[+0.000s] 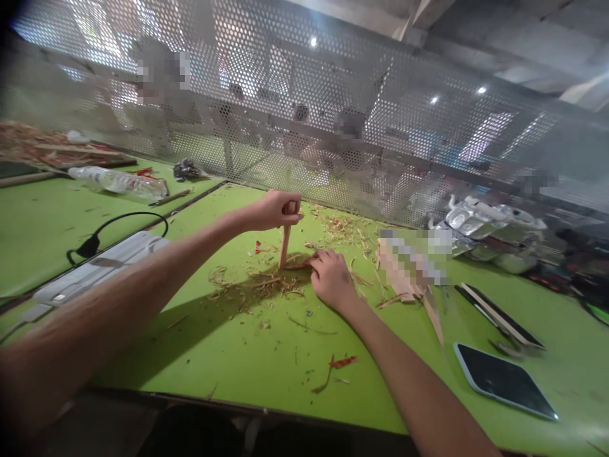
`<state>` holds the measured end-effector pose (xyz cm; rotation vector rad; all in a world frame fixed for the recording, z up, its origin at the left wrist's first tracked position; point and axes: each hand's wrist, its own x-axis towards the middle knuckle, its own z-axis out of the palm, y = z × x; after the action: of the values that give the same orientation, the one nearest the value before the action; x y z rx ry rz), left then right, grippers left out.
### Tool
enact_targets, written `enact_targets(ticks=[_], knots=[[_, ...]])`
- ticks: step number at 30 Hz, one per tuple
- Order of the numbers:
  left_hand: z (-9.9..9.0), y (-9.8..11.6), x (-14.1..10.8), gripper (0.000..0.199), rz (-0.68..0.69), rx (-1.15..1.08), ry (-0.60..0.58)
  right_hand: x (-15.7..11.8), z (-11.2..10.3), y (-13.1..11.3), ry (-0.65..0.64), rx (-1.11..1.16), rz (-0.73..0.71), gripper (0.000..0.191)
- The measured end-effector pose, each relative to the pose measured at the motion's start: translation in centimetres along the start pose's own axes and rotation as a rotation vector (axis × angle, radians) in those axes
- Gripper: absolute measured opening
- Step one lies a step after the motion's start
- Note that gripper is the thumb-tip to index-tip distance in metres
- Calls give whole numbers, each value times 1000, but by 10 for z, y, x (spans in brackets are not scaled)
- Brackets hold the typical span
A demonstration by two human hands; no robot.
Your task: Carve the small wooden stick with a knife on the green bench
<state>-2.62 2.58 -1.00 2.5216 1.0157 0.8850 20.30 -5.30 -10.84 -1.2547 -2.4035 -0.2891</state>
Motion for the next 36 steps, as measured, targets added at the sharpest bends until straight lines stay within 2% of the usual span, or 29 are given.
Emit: enact_targets(ticks=[4, 8, 15, 17, 20, 22, 27, 29, 31, 34, 36], knots=[[2, 4, 0, 21, 27, 91, 93, -1, -4, 4, 114, 257, 168, 37], [6, 11, 0, 12, 6, 70, 27, -3, -10, 3, 104, 430, 323, 39], [7, 15, -1, 22, -17, 78, -19, 2, -12, 6, 147, 288, 181, 28], [7, 14, -1, 25, -17, 86, 0, 2, -14, 5, 125, 335, 197, 33], [8, 15, -1, 27, -21, 91, 26, 2, -18, 1, 33, 456, 319, 46], [8, 18, -2, 26, -21, 80, 18, 1, -20, -1, -22, 474, 387, 49], [4, 25, -4, 24, 21, 86, -52, 4, -22, 1, -135, 326, 309, 35], [1, 26, -4, 21, 49, 126, -75, 5, -31, 3, -209, 334, 307, 40], [-2, 27, -4, 16, 49, 176, -85, 5, -48, 4, -274, 345, 328, 47], [-6, 27, -4, 9, 62, 273, -31, -7, -89, 9, -323, 276, 395, 54], [-6, 29, -5, 7, 104, 314, 20, -31, -121, 21, -401, 228, 477, 58]])
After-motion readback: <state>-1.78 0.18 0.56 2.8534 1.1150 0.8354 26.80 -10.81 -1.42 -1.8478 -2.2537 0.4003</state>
